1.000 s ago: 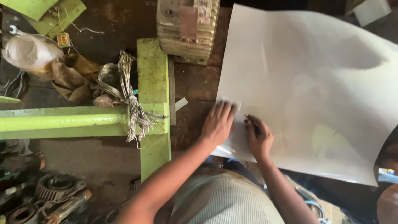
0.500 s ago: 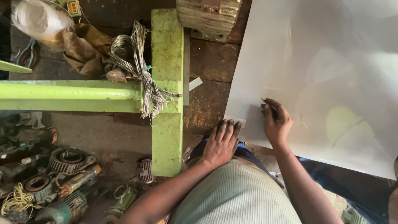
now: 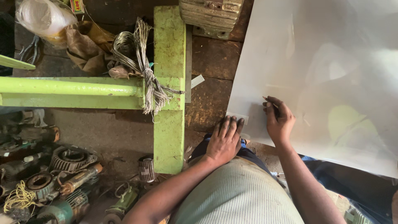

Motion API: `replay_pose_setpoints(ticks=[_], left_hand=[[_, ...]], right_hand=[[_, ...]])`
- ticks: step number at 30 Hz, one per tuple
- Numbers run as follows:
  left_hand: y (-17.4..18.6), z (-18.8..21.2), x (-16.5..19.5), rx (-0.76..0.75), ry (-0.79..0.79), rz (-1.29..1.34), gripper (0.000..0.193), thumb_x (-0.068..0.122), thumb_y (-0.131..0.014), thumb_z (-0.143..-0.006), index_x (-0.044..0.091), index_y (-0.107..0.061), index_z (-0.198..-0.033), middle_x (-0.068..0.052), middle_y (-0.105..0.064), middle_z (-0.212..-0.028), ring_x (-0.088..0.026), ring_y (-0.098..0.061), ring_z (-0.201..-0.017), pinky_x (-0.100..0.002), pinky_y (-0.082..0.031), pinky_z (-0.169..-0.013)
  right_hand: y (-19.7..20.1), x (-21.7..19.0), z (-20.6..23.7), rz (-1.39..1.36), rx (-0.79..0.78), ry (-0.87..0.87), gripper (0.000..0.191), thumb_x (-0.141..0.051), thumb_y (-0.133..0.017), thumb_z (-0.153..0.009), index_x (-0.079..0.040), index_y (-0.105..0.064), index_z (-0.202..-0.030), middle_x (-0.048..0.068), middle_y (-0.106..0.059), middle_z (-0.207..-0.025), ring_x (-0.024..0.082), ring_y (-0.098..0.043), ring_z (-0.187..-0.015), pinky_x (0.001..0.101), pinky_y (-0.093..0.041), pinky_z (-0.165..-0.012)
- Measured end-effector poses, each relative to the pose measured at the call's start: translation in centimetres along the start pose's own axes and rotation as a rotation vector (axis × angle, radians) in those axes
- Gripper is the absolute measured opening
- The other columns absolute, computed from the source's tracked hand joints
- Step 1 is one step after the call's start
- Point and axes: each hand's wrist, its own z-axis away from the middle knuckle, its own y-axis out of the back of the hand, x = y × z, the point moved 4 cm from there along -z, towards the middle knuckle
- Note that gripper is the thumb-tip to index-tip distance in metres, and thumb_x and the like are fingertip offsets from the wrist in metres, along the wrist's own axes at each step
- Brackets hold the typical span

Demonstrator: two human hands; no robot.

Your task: The person lays a large white sheet on a cluttered workbench and smooths it flat. They use a metal ruler and a pencil to draw straight guide lines across the sheet, repositioning the ruler several times, then cut the sheet along a marked line with scissors.

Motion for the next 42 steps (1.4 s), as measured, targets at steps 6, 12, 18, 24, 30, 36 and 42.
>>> replay_pose_setpoints(ticks=[6, 12, 18, 24, 30, 36, 42], left_hand=[[1.0, -0.2, 0.1, 0.018, 0.002, -0.02, 0.071, 0.038, -0.051, -0.098, 0.0, -0.037, -0.156, -0.025, -0.043, -0.154, -0.043, -0.037, -0.146, -0.058, -0.035, -0.117], [2.5, -1.2, 0.4, -0.006, -0.04, -0.023, 0.077, 0.038, -0.062, -0.092, -0.006, -0.039, -0.151, -0.031, -0.045, -0.145, -0.052, -0.04, -0.141, -0.055, -0.036, -0.12], [3.5, -2.2, 0.7, -0.089, -0.039, -0.011, 0.089, 0.042, -0.072, -0.084, -0.006, -0.038, -0.15, -0.031, -0.048, -0.137, -0.052, -0.042, -0.136, -0.053, -0.038, -0.115], [3.8, -2.6, 0.9, -0.107, -0.06, -0.089, 0.09, 0.045, -0.069, -0.085, -0.003, -0.035, -0.152, -0.03, -0.048, -0.137, -0.05, -0.044, -0.134, -0.051, -0.04, -0.112], [3.1, -2.8, 1.2, -0.132, -0.079, -0.202, 0.088, 0.047, -0.066, -0.087, -0.004, -0.037, -0.152, -0.03, -0.049, -0.135, -0.05, -0.046, -0.13, -0.05, -0.039, -0.113], [1.1, -2.5, 1.0, -0.221, -0.068, -0.146, 0.084, 0.049, -0.064, -0.089, -0.003, -0.039, -0.151, -0.024, -0.048, -0.14, -0.048, -0.045, -0.134, -0.051, -0.039, -0.11], [2.6, -2.5, -0.9, -0.196, 0.077, -0.002, 0.076, 0.054, -0.054, -0.093, 0.013, -0.038, -0.155, -0.019, -0.041, -0.154, -0.042, -0.036, -0.143, -0.059, -0.036, -0.105]], right_hand=[[0.0, 0.0, 0.0, 0.022, -0.001, -0.012, 0.017, -0.003, -0.064, -0.104, 0.002, -0.07, -0.119, 0.013, -0.077, -0.102, 0.016, -0.075, -0.093, 0.0287, -0.061, -0.082], [0.6, -1.7, 0.6, 0.235, -0.088, 0.048, 0.018, -0.007, -0.069, -0.101, -0.003, -0.074, -0.118, 0.011, -0.078, -0.107, 0.018, -0.077, -0.093, 0.0311, -0.061, -0.078], [0.8, -4.6, 5.2, 0.398, -0.198, 0.11, 0.017, -0.008, -0.071, -0.092, -0.006, -0.076, -0.108, 0.011, -0.077, -0.1, 0.024, -0.077, -0.077, 0.0343, -0.059, -0.068], [-0.1, -5.7, 4.7, 0.51, -0.165, 0.263, 0.015, -0.009, -0.071, -0.094, -0.007, -0.075, -0.108, 0.01, -0.074, -0.091, 0.029, -0.071, -0.081, 0.0391, -0.057, -0.073], [-0.4, -5.1, 5.3, 0.621, -0.298, 0.317, 0.021, -0.007, -0.07, -0.089, -0.007, -0.074, -0.109, 0.01, -0.073, -0.09, 0.031, -0.069, -0.085, 0.043, -0.057, -0.076], [-0.6, -3.2, 4.9, 0.822, -0.442, 0.324, 0.024, -0.005, -0.067, -0.085, -0.006, -0.072, -0.108, 0.013, -0.072, -0.094, 0.032, -0.069, -0.089, 0.0421, -0.057, -0.074], [3.6, -5.8, 5.3, 0.437, -0.292, 0.12, 0.016, -0.011, -0.068, -0.089, -0.008, -0.075, -0.103, 0.01, -0.076, -0.095, 0.031, -0.072, -0.089, 0.0407, -0.057, -0.078]])
